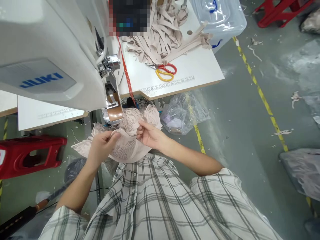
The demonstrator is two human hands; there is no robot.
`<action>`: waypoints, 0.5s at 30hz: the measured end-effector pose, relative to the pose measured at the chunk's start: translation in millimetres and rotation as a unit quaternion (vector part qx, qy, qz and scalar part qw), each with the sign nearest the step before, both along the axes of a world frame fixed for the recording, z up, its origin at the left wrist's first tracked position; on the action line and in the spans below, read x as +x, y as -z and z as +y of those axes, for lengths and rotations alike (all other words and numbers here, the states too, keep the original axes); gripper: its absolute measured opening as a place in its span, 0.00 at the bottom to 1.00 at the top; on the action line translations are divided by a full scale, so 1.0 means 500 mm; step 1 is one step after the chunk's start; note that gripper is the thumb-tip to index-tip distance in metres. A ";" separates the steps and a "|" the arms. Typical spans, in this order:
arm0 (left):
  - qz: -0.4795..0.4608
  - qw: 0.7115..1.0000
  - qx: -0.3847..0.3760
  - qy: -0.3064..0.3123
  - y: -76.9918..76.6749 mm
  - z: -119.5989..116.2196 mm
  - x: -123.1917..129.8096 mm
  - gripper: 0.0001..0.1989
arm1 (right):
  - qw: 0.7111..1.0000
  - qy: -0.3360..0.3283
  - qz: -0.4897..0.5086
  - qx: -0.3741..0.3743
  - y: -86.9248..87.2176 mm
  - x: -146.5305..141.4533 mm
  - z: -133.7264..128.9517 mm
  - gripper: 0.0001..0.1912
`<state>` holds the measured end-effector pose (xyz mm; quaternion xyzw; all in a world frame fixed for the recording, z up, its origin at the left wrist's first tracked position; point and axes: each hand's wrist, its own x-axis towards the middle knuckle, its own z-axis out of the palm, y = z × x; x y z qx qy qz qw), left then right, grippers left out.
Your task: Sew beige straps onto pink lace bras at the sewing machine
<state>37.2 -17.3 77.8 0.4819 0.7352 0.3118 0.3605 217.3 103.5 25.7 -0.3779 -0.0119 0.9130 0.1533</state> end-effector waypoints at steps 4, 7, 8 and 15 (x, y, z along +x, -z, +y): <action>0.011 1.000 -0.009 0.008 0.003 0.002 -0.006 0.23 | 0.978 -0.041 0.004 0.202 -0.027 0.020 -0.025 0.11; 0.005 1.000 -0.024 0.016 0.003 0.003 -0.004 0.23 | 0.918 -0.097 -0.024 0.383 -0.042 0.022 -0.024 0.11; 0.002 0.999 -0.028 0.020 0.002 0.004 -0.002 0.23 | 0.897 -0.121 -0.027 0.424 -0.047 0.020 -0.021 0.12; -0.001 0.998 -0.027 0.063 0.001 0.010 -0.003 0.24 | 0.767 -0.206 -0.027 0.607 -0.074 -0.006 -0.010 0.10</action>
